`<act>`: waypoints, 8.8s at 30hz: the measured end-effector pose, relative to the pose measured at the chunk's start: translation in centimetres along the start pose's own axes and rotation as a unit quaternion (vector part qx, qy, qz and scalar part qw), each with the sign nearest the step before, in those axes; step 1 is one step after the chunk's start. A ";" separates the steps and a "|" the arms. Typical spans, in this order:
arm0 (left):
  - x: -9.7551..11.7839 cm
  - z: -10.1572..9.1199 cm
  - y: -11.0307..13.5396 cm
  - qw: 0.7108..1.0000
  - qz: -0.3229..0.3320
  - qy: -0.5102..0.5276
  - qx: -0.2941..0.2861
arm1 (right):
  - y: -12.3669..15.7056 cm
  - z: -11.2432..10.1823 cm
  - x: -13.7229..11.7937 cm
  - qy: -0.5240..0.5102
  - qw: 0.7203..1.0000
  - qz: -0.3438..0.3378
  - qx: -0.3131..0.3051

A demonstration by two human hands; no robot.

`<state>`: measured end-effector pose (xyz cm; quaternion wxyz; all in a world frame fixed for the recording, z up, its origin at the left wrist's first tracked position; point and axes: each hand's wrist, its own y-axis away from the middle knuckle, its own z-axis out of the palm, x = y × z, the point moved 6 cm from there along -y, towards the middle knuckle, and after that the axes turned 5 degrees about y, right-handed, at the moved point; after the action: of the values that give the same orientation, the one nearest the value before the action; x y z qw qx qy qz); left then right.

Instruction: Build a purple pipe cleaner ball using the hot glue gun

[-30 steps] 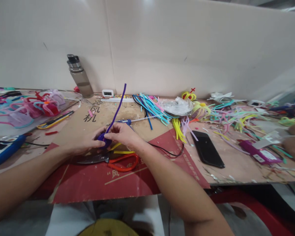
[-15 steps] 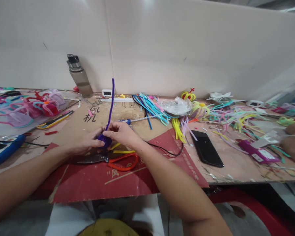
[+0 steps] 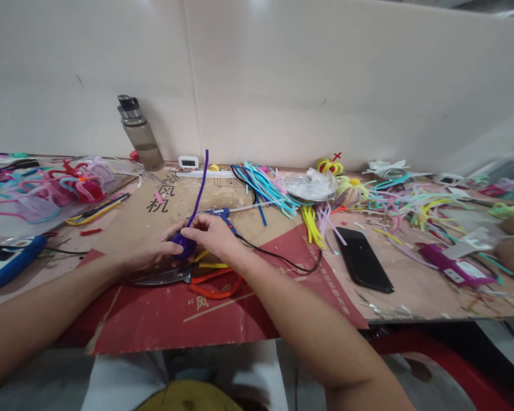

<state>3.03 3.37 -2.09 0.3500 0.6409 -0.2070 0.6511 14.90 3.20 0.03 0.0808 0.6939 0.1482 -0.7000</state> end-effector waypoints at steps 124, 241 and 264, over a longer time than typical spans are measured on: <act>-0.4 -0.6 -0.1 0.998 0.015 -0.013 0.056 | -0.1 -0.4 0.2 0.068 0.995 -0.056 0.047; 3.3 0.9 -2.6 0.988 0.093 0.054 0.113 | -0.8 -3.9 -2.9 0.161 0.977 -0.119 0.076; 3.3 2.1 -2.8 0.985 0.096 0.143 0.006 | -0.6 -4.4 -3.1 0.152 0.977 -0.107 0.103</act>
<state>6.75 4.36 0.80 0.3078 0.5205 -0.2122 0.7677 18.91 4.90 3.21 -0.0893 0.7771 0.1592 -0.6023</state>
